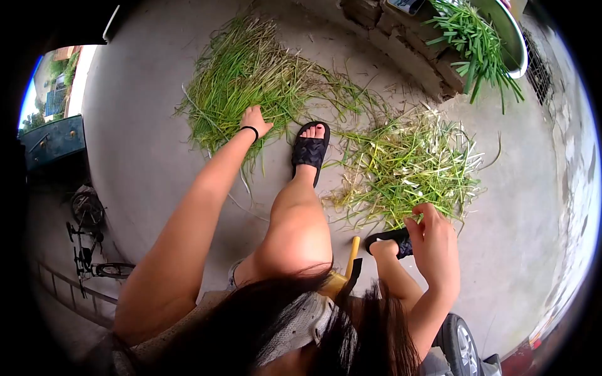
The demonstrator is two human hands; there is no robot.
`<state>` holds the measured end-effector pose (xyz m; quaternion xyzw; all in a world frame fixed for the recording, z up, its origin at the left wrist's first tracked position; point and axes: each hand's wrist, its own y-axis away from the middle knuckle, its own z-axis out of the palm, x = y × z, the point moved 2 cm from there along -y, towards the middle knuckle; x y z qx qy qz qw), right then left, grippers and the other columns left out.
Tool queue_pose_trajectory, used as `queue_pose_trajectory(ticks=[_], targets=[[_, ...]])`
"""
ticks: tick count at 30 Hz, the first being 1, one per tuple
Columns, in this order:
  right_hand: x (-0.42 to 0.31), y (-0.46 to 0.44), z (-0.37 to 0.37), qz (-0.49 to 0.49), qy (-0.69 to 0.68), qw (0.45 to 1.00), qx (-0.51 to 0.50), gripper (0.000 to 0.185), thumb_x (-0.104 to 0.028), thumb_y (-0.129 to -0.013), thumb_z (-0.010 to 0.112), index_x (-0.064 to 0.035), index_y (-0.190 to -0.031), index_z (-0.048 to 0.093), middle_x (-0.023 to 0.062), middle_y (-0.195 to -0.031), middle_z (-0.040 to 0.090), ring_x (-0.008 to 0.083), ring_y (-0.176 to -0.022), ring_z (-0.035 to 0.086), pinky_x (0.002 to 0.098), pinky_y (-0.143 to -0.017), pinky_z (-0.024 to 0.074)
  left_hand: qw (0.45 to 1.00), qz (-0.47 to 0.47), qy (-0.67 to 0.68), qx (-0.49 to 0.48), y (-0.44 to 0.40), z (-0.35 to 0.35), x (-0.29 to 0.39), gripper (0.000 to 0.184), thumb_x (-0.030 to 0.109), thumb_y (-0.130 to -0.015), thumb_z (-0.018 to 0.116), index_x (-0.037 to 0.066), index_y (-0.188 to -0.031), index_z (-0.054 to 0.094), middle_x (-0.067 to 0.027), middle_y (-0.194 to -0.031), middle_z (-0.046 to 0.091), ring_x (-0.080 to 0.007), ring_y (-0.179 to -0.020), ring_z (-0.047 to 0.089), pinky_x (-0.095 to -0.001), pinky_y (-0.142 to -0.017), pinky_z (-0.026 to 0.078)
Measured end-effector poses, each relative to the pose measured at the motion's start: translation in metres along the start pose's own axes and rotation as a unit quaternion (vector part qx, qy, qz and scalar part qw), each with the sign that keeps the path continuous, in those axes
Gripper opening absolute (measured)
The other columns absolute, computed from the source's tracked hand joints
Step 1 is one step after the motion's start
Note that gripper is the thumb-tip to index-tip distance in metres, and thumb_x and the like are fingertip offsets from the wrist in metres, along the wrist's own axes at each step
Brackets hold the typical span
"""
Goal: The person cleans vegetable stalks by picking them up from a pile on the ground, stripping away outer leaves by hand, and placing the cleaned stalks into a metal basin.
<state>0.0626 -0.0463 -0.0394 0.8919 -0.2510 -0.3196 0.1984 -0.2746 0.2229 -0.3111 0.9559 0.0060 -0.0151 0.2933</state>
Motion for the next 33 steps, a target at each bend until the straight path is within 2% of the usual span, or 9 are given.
queue_pose_trajectory(ticks=[6, 11, 14, 15, 18, 19, 24, 28, 33], targets=[[-0.019, -0.029, 0.024, 0.008, 0.037, 0.997, -0.071, 0.019, -0.013, -0.078, 0.062, -0.0015, -0.09, 0.054, 0.0136, -0.068, 0.056, 0.0289, -0.065, 0.054, 0.0372, -0.059, 0.0422, 0.997, 0.03, -0.032, 0.064, -0.084, -0.005, 0.014, 0.099, 0.036, -0.065, 0.075, 0.007, -0.138, 0.015, -0.0152, -0.143, 0.019, -0.0274, -0.133, 0.015, -0.0407, -0.107, 0.019], [-0.021, -0.045, 0.032, -0.007, 0.042, 0.997, -0.064, 0.027, -0.006, -0.074, 0.064, -0.0008, -0.098, 0.054, 0.0124, -0.073, 0.056, 0.0299, -0.072, 0.055, 0.0375, -0.069, 0.0434, 0.998, -0.049, -0.032, -0.024, -0.131, 0.002, 0.028, 0.108, 0.041, -0.063, 0.075, 0.007, -0.14, 0.008, -0.0134, -0.144, 0.018, -0.0276, -0.132, 0.019, -0.042, -0.108, 0.02], [-0.029, -0.055, 0.033, 0.024, 0.036, 0.995, -0.092, 0.027, -0.009, -0.074, 0.064, -0.0013, -0.098, 0.054, 0.0137, -0.078, 0.057, 0.0316, -0.075, 0.053, 0.0394, -0.069, 0.0426, 0.997, -0.021, -0.065, 0.026, -0.141, 0.011, 0.03, 0.094, 0.04, -0.062, 0.075, 0.005, -0.134, 0.025, -0.0148, -0.131, 0.038, -0.03, -0.122, 0.034, -0.0425, -0.103, 0.026], [-0.03, -0.058, 0.031, 0.042, 0.029, 0.992, -0.119, 0.027, -0.008, -0.074, 0.062, -0.0016, -0.099, 0.054, 0.0144, -0.081, 0.057, 0.0318, -0.078, 0.053, 0.0396, -0.07, 0.0425, 0.996, -0.013, -0.065, 0.064, -0.137, 0.016, 0.032, 0.076, 0.036, -0.065, 0.072, 0.006, -0.126, 0.038, -0.0139, -0.122, 0.048, -0.0289, -0.116, 0.04, -0.0412, -0.1, 0.029], [-0.029, -0.06, 0.029, 0.039, 0.021, 0.992, -0.12, 0.026, -0.006, -0.074, 0.061, -0.0011, -0.099, 0.054, 0.0152, -0.082, 0.057, 0.0319, -0.078, 0.053, 0.039, -0.071, 0.0423, 0.993, 0.059, -0.065, 0.084, -0.127, 0.014, 0.042, 0.063, 0.033, -0.068, 0.07, 0.008, -0.121, 0.046, -0.0114, -0.114, 0.054, -0.0268, -0.111, 0.046, -0.0398, -0.097, 0.031], [-0.027, -0.059, 0.027, 0.033, 0.027, 0.993, -0.109, 0.029, -0.006, -0.072, 0.061, -0.0015, -0.1, 0.054, 0.0142, -0.08, 0.056, 0.031, -0.077, 0.053, 0.038, -0.071, 0.0428, 0.975, 0.123, -0.052, 0.18, -0.124, 0.014, 0.047, 0.054, 0.029, -0.068, 0.068, 0.009, -0.115, 0.051, -0.0098, -0.106, 0.058, -0.0256, -0.104, 0.05, -0.0396, -0.095, 0.032], [-0.022, -0.052, 0.029, 0.013, 0.032, 0.995, -0.095, 0.034, -0.006, -0.069, 0.061, -0.0026, -0.102, 0.054, 0.0119, -0.077, 0.055, 0.0294, -0.077, 0.054, 0.0362, -0.07, 0.0436, 0.909, 0.292, 0.073, 0.289, -0.066, -0.017, 0.129, 0.055, 0.026, -0.066, 0.07, 0.007, -0.114, 0.051, -0.0109, -0.107, 0.054, -0.028, -0.104, 0.046, -0.0394, -0.093, 0.034], [-0.013, -0.049, 0.027, -0.007, 0.027, 0.995, -0.099, 0.034, -0.007, -0.069, 0.062, -0.0026, -0.102, 0.053, 0.012, -0.078, 0.054, 0.0305, -0.077, 0.053, 0.0365, -0.07, 0.0432, 0.848, 0.489, 0.072, 0.19, -0.02, 0.015, 0.181, 0.057, 0.029, -0.069, 0.068, 0.01, -0.12, 0.05, -0.0119, -0.12, 0.047, -0.0292, -0.116, 0.039, -0.0418, -0.099, 0.028], [-0.013, -0.044, 0.017, 0.014, 0.029, 0.996, -0.086, 0.037, -0.005, -0.071, 0.063, -0.0024, -0.105, 0.051, 0.0147, -0.087, 0.054, 0.0328, -0.084, 0.051, 0.0389, -0.075, 0.0417, 0.883, 0.418, 0.081, 0.197, -0.012, 0.052, 0.182, 0.041, 0.021, -0.071, 0.066, 0.011, -0.11, 0.057, -0.008, -0.117, 0.049, -0.0276, -0.114, 0.04, -0.042, -0.096, 0.03]])
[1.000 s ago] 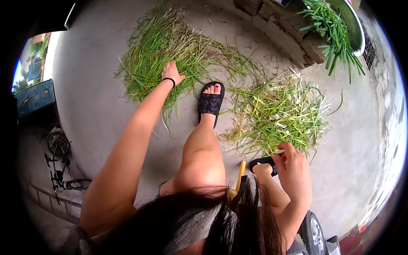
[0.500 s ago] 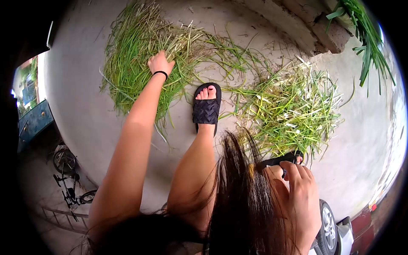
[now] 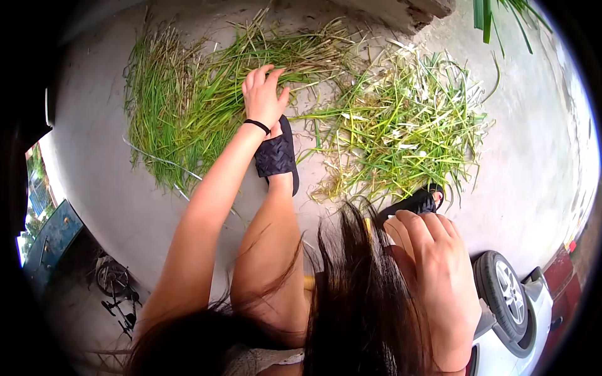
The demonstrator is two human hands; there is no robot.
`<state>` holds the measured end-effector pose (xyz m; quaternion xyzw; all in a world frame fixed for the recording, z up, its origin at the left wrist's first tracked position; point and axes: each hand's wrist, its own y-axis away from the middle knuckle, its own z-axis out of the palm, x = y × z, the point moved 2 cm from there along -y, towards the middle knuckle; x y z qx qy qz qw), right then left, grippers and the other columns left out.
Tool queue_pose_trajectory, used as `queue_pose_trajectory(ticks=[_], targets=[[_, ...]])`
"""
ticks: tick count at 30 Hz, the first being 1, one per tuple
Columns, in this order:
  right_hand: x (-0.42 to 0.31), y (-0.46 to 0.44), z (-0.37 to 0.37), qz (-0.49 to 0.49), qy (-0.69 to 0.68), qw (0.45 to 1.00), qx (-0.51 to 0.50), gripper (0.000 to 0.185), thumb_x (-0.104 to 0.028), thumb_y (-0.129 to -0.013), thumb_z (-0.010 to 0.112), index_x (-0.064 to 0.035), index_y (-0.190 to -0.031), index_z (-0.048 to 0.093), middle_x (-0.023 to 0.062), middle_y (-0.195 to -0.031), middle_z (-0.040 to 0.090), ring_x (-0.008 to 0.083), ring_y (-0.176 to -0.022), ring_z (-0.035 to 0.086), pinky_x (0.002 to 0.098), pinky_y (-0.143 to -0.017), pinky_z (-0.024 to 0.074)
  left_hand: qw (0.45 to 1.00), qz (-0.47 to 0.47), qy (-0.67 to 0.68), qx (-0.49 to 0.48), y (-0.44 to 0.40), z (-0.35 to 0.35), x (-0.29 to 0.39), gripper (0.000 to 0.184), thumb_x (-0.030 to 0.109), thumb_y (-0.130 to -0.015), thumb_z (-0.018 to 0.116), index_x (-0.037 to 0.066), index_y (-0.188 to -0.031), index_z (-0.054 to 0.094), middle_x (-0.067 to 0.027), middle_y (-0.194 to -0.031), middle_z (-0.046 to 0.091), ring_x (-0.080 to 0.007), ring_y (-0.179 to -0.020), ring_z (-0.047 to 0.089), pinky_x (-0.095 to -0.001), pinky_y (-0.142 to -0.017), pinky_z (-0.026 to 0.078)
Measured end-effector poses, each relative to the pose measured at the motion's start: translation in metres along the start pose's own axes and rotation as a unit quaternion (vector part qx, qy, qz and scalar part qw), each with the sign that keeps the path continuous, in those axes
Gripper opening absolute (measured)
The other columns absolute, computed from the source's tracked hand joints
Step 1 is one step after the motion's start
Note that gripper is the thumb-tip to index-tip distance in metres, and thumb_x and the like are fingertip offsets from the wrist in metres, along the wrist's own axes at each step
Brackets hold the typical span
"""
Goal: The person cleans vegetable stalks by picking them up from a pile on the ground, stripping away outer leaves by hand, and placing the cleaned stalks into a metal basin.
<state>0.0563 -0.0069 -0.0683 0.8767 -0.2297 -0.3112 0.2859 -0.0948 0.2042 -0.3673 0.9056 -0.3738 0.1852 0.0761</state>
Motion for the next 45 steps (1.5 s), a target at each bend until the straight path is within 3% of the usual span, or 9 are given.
queue_pose_trajectory(ticks=[4, 11, 15, 21, 24, 26, 31, 35, 45], targets=[[0.004, 0.003, -0.002, 0.003, -0.001, 1.0, -0.01, 0.038, -0.004, -0.07, 0.063, -0.0024, -0.106, 0.051, 0.0141, -0.088, 0.054, 0.0325, -0.085, 0.051, 0.039, -0.077, 0.0413, 0.992, 0.114, 0.015, -0.049, -0.007, 0.025, 0.009, 0.041, 0.018, -0.07, 0.066, 0.011, -0.11, 0.056, -0.0046, -0.111, 0.052, -0.0241, -0.108, 0.044, -0.0379, -0.091, 0.036], [0.014, 0.012, -0.006, -0.008, -0.006, 1.0, 0.008, 0.038, -0.003, -0.068, 0.061, -0.0025, -0.105, 0.052, 0.0106, -0.096, 0.055, 0.029, -0.087, 0.051, 0.037, -0.079, 0.0416, 0.974, 0.099, -0.18, -0.097, -0.045, 0.058, 0.011, 0.032, 0.011, -0.071, 0.058, 0.01, -0.103, 0.054, -0.0041, -0.096, 0.055, -0.0223, -0.095, 0.051, -0.0358, -0.081, 0.039], [0.023, 0.023, -0.006, -0.016, -0.006, 1.0, 0.013, 0.035, -0.005, -0.07, 0.059, -0.0019, -0.105, 0.052, 0.0114, -0.093, 0.054, 0.0279, -0.087, 0.051, 0.0357, -0.08, 0.041, 0.982, 0.09, -0.144, -0.082, -0.051, 0.044, 0.008, 0.024, 0.012, -0.073, 0.057, 0.011, -0.097, 0.056, -0.0068, -0.091, 0.055, -0.0252, -0.091, 0.053, -0.0381, -0.078, 0.042], [0.022, 0.05, -0.02, -0.081, 0.044, 0.993, 0.078, 0.034, -0.002, -0.071, 0.053, 0.0009, -0.104, 0.049, 0.0114, -0.084, 0.051, 0.0261, -0.086, 0.051, 0.0339, -0.08, 0.0412, 0.995, 0.026, 0.055, -0.079, -0.034, -0.034, 0.022, 0.015, 0.008, -0.076, 0.061, 0.004, -0.085, 0.05, -0.0116, -0.097, 0.056, -0.0324, -0.088, 0.055, -0.0393, -0.074, 0.045], [0.019, 0.064, -0.027, -0.113, 0.051, 0.985, 0.119, 0.026, 0.002, -0.07, 0.049, 0.0006, -0.096, 0.049, 0.0118, -0.081, 0.051, 0.026, -0.082, 0.052, 0.0341, -0.076, 0.0418, 0.985, -0.04, 0.163, -0.043, -0.031, -0.068, 0.026, 0.02, 0.01, -0.079, 0.062, 0.003, -0.089, 0.047, -0.0107, -0.096, 0.063, -0.0224, -0.088, 0.061, -0.0306, -0.079, 0.046], [0.023, 0.072, -0.032, -0.138, 0.038, 0.977, 0.155, 0.021, 0.003, -0.069, 0.048, -0.0005, -0.089, 0.048, 0.0123, -0.078, 0.052, 0.027, -0.08, 0.053, 0.0353, -0.074, 0.0421, 0.948, -0.091, 0.303, -0.02, -0.033, -0.101, 0.045, 0.015, 0.008, -0.083, 0.06, 0.002, -0.088, 0.047, -0.0094, -0.092, 0.064, -0.0129, -0.083, 0.062, -0.0248, -0.075, 0.047], [0.04, 0.086, -0.043, -0.162, -0.053, 0.946, 0.276, 0.015, -0.009, -0.075, 0.061, 0.0002, -0.085, 0.053, 0.0148, -0.076, 0.055, 0.0322, -0.075, 0.055, 0.0403, -0.069, 0.0443, 0.815, -0.09, 0.572, 0.015, -0.017, -0.212, 0.156, 0.011, 0.012, -0.089, 0.052, 0.004, -0.095, 0.046, -0.0123, -0.093, 0.062, -0.0206, -0.088, 0.062, -0.0273, -0.072, 0.053], [0.052, 0.093, -0.054, -0.157, -0.115, 0.923, 0.331, 0.017, -0.012, -0.076, 0.062, -0.0006, -0.088, 0.056, 0.0147, -0.081, 0.058, 0.0323, -0.079, 0.057, 0.0393, -0.069, 0.0454, 0.742, -0.075, 0.664, -0.063, 0.008, -0.254, 0.253, 0.015, 0.014, -0.089, 0.054, 0.004, -0.096, 0.046, -0.0122, -0.091, 0.061, -0.0226, -0.083, 0.063, -0.029, -0.069, 0.054], [0.087, 0.107, -0.078, -0.13, -0.306, 0.89, 0.313, 0.022, -0.012, -0.069, 0.071, 0.0034, -0.078, 0.059, 0.0116, -0.063, 0.059, 0.0206, -0.057, 0.056, 0.0318, -0.057, 0.0452, 0.717, -0.092, 0.68, -0.122, 0.011, -0.232, 0.356, 0.022, 0.028, -0.087, 0.058, 0.008, -0.092, 0.05, -0.0034, -0.083, 0.059, -0.0148, -0.078, 0.061, -0.0257, -0.065, 0.049]])
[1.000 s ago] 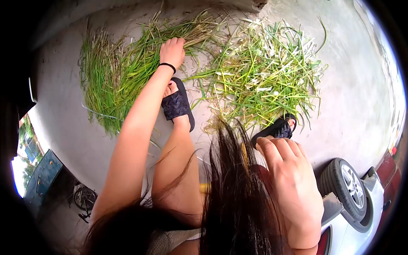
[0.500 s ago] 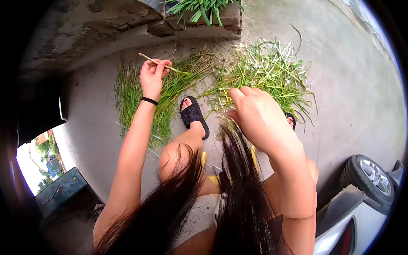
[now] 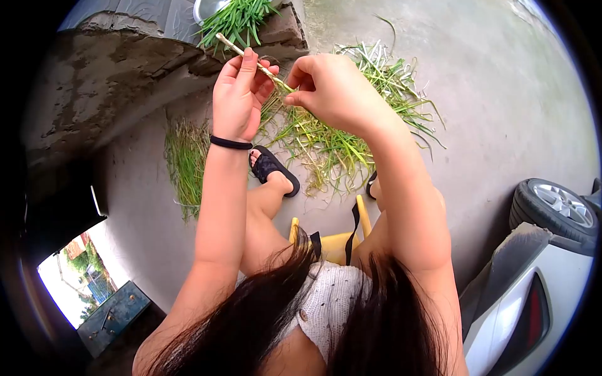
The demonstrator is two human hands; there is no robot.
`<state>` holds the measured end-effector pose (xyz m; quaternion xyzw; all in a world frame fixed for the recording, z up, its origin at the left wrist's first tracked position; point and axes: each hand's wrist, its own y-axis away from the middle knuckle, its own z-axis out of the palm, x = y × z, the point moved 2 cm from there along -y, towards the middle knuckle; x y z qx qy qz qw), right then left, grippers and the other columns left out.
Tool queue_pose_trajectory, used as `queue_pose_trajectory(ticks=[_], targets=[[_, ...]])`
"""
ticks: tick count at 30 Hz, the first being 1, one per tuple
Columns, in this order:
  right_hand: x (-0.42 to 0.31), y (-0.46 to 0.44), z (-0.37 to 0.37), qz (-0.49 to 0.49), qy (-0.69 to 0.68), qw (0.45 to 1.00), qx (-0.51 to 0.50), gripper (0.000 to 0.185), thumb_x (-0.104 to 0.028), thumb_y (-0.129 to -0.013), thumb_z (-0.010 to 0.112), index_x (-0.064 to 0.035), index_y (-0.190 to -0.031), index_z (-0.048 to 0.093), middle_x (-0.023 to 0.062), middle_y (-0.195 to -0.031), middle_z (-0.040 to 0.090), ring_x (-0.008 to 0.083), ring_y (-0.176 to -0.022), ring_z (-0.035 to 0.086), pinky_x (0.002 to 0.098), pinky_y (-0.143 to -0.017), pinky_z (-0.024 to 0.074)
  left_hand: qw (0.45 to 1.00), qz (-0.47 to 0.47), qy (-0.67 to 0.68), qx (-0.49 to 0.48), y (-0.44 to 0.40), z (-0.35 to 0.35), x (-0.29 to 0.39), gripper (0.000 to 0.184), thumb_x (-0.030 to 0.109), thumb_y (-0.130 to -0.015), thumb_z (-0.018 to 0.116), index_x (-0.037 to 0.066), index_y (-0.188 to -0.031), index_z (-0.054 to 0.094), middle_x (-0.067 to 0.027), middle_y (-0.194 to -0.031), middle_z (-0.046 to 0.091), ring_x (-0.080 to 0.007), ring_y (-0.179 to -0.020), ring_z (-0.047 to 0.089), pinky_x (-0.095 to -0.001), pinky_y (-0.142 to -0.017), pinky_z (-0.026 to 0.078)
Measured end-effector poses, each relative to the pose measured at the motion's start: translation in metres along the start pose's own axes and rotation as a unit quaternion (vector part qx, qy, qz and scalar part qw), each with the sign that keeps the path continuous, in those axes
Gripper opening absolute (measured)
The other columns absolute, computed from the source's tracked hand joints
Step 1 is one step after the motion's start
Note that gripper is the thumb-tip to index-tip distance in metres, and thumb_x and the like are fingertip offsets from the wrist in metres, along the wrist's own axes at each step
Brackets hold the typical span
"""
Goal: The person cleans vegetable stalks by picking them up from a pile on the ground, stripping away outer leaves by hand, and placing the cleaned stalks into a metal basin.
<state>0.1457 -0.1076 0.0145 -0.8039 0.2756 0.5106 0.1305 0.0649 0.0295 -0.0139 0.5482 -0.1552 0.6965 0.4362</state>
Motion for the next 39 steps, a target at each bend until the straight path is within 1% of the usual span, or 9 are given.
queue_pose_trajectory(ticks=[4, 8, 13, 16, 20, 21, 26, 31, 39], targets=[[0.013, 0.001, -0.002, 0.031, -0.07, 0.996, -0.05, 0.019, -0.011, -0.073, 0.068, 0.0041, -0.082, 0.06, 0.0114, -0.065, 0.061, 0.0164, -0.058, 0.056, 0.0296, -0.057, 0.0455, 0.999, -0.048, -0.001, -0.021, -0.001, -0.001, -0.01, 0.023, 0.03, -0.087, 0.057, 0.008, -0.092, 0.053, -0.0029, -0.082, 0.059, -0.0129, -0.077, 0.06, -0.023, -0.063, 0.048], [0.01, 0.002, -0.007, 0.049, 0.015, 0.997, -0.049, 0.017, -0.013, -0.078, 0.062, 0.0032, -0.082, 0.061, 0.0129, -0.066, 0.061, 0.0194, -0.058, 0.057, 0.0308, -0.059, 0.0462, 0.998, -0.018, -0.059, -0.031, 0.002, 0.003, -0.011, 0.026, 0.031, -0.087, 0.057, 0.006, -0.095, 0.054, -0.0029, -0.08, 0.059, -0.0117, -0.073, 0.06, -0.0211, -0.061, 0.047], [0.016, -0.001, -0.008, -0.093, 0.184, 0.973, 0.104, 0.014, -0.014, -0.081, 0.057, -0.0005, -0.085, 0.059, 0.014, -0.08, 0.06, 0.0301, -0.074, 0.058, 0.037, -0.067, 0.0451, 0.994, -0.015, -0.093, -0.047, 0.006, 0.003, -0.013, 0.026, 0.031, -0.087, 0.057, 0.006, -0.095, 0.056, -0.0014, -0.079, 0.059, -0.0114, -0.072, 0.061, -0.0211, -0.06, 0.046], [0.017, -0.002, -0.02, -0.077, 0.156, 0.972, 0.161, 0.011, -0.011, -0.083, 0.058, -0.0013, -0.089, 0.059, 0.0069, -0.08, 0.06, 0.0161, -0.066, 0.053, 0.028, -0.06, 0.0425, 0.995, -0.032, -0.082, -0.051, 0.006, -0.001, -0.014, 0.026, 0.032, -0.087, 0.057, 0.007, -0.095, 0.056, -0.0009, -0.079, 0.059, -0.0114, -0.071, 0.061, -0.0219, -0.061, 0.046], [0.025, 0.0, -0.037, -0.049, 0.206, 0.946, 0.246, 0.016, -0.016, -0.083, 0.06, -0.0032, -0.091, 0.064, 0.0067, -0.081, 0.06, 0.0142, -0.068, 0.054, 0.0272, -0.061, 0.0434, 0.995, -0.052, -0.055, -0.057, 0.005, -0.006, -0.013, 0.025, 0.031, -0.087, 0.056, 0.007, -0.095, 0.057, -0.0001, -0.079, 0.059, -0.0106, -0.073, 0.06, -0.022, -0.061, 0.046], [0.022, -0.001, -0.035, -0.066, 0.257, 0.934, 0.241, 0.022, -0.022, -0.081, 0.06, 0.0003, -0.084, 0.064, 0.0142, -0.079, 0.061, 0.0295, -0.075, 0.059, 0.0367, -0.068, 0.046, 0.996, -0.055, -0.046, -0.056, 0.005, -0.007, -0.013, 0.025, 0.031, -0.087, 0.056, 0.007, -0.095, 0.057, 0.0002, -0.079, 0.059, -0.01, -0.073, 0.059, -0.022, -0.062, 0.046], [0.005, 0.005, 0.004, -0.026, 0.08, 0.996, -0.001, 0.029, -0.029, -0.077, 0.066, 0.0001, -0.08, 0.065, 0.0138, -0.07, 0.062, 0.0244, -0.066, 0.061, 0.0329, -0.064, 0.0477, 0.997, -0.055, -0.036, -0.045, 0.002, -0.004, -0.017, 0.025, 0.031, -0.087, 0.057, 0.007, -0.093, 0.059, 0.0019, -0.077, 0.057, -0.0072, -0.072, 0.055, -0.0218, -0.062, 0.045], [0.008, 0.002, 0.011, -0.045, 0.055, 0.997, -0.014, 0.025, -0.022, -0.077, 0.065, 0.0022, -0.074, 0.06, 0.0134, -0.059, 0.057, 0.0213, -0.052, 0.053, 0.0323, -0.052, 0.0424, 0.994, -0.064, -0.034, -0.081, 0.001, -0.002, -0.018, 0.025, 0.03, -0.087, 0.057, 0.008, -0.096, 0.06, 0.003, -0.078, 0.057, -0.0057, -0.071, 0.054, -0.0214, -0.061, 0.044], [0.009, 0.003, 0.008, -0.122, 0.069, 0.99, -0.002, 0.017, -0.016, -0.08, 0.058, 0.0012, -0.08, 0.059, 0.0154, -0.064, 0.055, 0.0279, -0.057, 0.051, 0.0355, -0.054, 0.0409, 0.985, -0.095, -0.063, -0.129, -0.001, -0.004, -0.017, 0.025, 0.03, -0.088, 0.056, 0.008, -0.098, 0.061, 0.0042, -0.075, 0.057, -0.0026, -0.068, 0.052, -0.0173, -0.059, 0.042]])
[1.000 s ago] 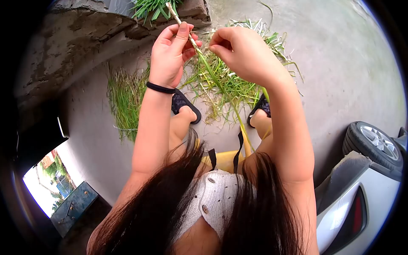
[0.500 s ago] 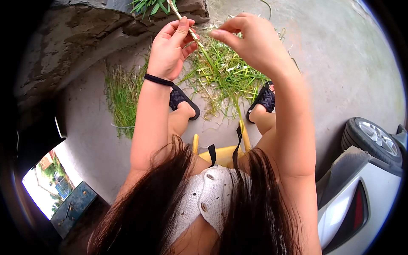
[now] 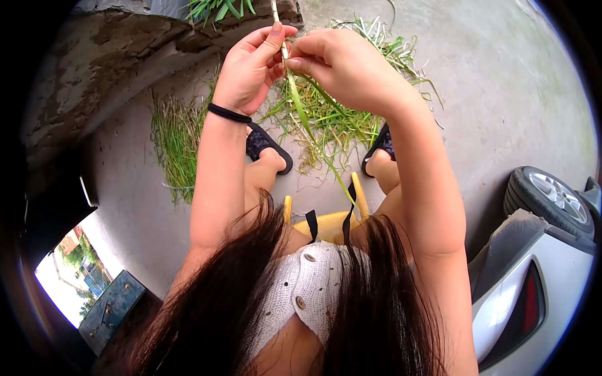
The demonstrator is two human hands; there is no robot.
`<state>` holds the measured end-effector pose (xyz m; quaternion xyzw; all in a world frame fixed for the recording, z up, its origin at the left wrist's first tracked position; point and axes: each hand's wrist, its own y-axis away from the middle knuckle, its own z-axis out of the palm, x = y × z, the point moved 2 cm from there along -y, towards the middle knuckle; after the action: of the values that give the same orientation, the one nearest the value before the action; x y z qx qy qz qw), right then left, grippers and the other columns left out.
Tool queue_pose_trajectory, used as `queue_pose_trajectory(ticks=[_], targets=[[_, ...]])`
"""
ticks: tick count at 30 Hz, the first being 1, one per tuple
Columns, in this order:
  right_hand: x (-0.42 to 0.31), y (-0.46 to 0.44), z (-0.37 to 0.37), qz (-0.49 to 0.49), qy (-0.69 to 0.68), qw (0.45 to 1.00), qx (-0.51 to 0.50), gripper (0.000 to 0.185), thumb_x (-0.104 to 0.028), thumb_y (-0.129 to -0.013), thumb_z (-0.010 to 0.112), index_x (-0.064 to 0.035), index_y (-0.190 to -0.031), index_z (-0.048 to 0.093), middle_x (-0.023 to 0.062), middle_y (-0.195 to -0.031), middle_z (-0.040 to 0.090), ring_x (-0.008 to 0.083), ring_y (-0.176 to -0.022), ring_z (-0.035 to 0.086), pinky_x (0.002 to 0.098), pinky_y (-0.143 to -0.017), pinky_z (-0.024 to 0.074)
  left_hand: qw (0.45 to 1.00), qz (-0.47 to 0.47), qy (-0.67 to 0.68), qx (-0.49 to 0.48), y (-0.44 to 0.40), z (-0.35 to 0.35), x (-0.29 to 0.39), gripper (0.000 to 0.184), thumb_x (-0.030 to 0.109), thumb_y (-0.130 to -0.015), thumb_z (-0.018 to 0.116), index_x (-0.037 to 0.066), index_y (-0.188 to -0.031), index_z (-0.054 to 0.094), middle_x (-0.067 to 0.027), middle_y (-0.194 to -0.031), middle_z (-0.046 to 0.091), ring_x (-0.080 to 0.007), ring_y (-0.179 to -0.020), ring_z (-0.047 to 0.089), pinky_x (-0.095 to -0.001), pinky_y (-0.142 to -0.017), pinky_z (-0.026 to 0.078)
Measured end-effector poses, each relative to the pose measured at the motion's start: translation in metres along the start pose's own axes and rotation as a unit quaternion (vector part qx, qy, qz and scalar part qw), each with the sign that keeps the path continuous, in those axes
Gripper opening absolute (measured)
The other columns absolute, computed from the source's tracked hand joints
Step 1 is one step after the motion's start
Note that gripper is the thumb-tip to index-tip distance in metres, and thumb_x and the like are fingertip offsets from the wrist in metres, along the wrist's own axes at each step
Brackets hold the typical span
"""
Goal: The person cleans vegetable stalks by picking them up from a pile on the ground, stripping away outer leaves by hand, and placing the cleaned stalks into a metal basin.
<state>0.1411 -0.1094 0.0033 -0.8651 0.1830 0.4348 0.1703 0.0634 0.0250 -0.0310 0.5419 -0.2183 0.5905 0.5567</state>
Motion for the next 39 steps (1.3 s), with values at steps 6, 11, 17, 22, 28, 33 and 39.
queue_pose_trajectory(ticks=[6, 11, 17, 22, 28, 33, 39], targets=[[0.006, 0.002, -0.013, 0.034, 0.022, 0.999, 0.004, 0.016, -0.015, -0.081, 0.057, 0.0009, -0.079, 0.058, 0.0153, -0.066, 0.055, 0.032, -0.062, 0.052, 0.0374, -0.057, 0.0413, 1.0, -0.005, -0.013, -0.016, 0.002, 0.002, 0.001, 0.026, 0.031, -0.088, 0.056, 0.007, -0.096, 0.062, 0.0046, -0.075, 0.057, -0.0021, -0.066, 0.05, -0.0165, -0.059, 0.042], [0.006, 0.004, -0.023, 0.032, 0.066, 0.996, 0.059, 0.018, -0.017, -0.083, 0.055, 0.0009, -0.08, 0.057, 0.016, -0.07, 0.055, 0.0317, -0.066, 0.053, 0.0379, -0.06, 0.0417, 0.999, -0.013, -0.029, -0.034, 0.002, 0.006, 0.0, 0.026, 0.029, -0.088, 0.055, 0.007, -0.098, 0.063, 0.0048, -0.076, 0.057, -0.0023, -0.067, 0.05, -0.0164, -0.059, 0.042], [0.014, 0.006, -0.029, 0.028, 0.122, 0.988, 0.087, 0.016, -0.013, -0.086, 0.055, 0.0014, -0.081, 0.05, 0.0107, -0.069, 0.048, 0.0181, -0.063, 0.044, 0.0302, -0.057, 0.0375, 0.998, -0.012, -0.028, -0.048, 0.001, 0.01, -0.003, 0.025, 0.027, -0.089, 0.054, 0.006, -0.102, 0.063, 0.0037, -0.077, 0.059, -0.0022, -0.069, 0.052, -0.0172, -0.061, 0.044], [0.039, 0.009, -0.035, 0.094, 0.185, 0.969, 0.137, 0.016, -0.013, -0.084, 0.055, 0.0016, -0.091, 0.057, 0.0164, -0.079, 0.059, 0.03, -0.075, 0.054, 0.0373, -0.067, 0.0431, 0.975, 0.046, -0.214, 0.037, -0.012, -0.005, -0.021, 0.045, 0.031, -0.086, 0.059, 0.002, -0.119, 0.051, -0.0057, -0.099, 0.06, -0.01, -0.085, 0.057, -0.0247, -0.072, 0.048], [0.041, 0.018, -0.041, 0.206, 0.247, 0.944, 0.071, 0.02, -0.014, -0.081, 0.056, 0.0006, -0.094, 0.061, 0.0177, -0.083, 0.062, 0.0325, -0.083, 0.059, 0.0421, -0.07, 0.045, 0.811, -0.084, -0.573, 0.077, -0.023, -0.119, -0.04, 0.046, 0.035, -0.083, 0.059, 0.001, -0.114, 0.055, -0.013, -0.107, 0.061, -0.0198, -0.098, 0.059, -0.0319, -0.085, 0.045], [0.02, 0.014, -0.03, 0.196, 0.236, 0.951, -0.032, 0.02, -0.018, -0.081, 0.058, 0.0018, -0.078, 0.059, 0.0163, -0.069, 0.058, 0.032, -0.065, 0.055, 0.0393, -0.06, 0.0429, 0.702, -0.198, -0.67, 0.138, -0.02, -0.233, -0.103, 0.038, 0.03, -0.081, 0.057, 0.005, -0.109, 0.059, -0.0137, -0.107, 0.061, -0.0263, -0.099, 0.058, -0.0354, -0.088, 0.044], [0.006, 0.01, -0.001, 0.141, 0.242, 0.957, -0.082, 0.024, -0.023, -0.081, 0.058, -0.001, -0.073, 0.06, 0.0179, -0.066, 0.058, 0.0333, -0.067, 0.058, 0.0427, -0.063, 0.0449, 0.578, -0.188, -0.793, -0.047, -0.049, -0.256, -0.186, 0.027, 0.011, -0.078, 0.053, 0.013, -0.104, 0.063, -0.0148, -0.115, 0.054, -0.028, -0.109, 0.051, -0.0353, -0.092, 0.042]])
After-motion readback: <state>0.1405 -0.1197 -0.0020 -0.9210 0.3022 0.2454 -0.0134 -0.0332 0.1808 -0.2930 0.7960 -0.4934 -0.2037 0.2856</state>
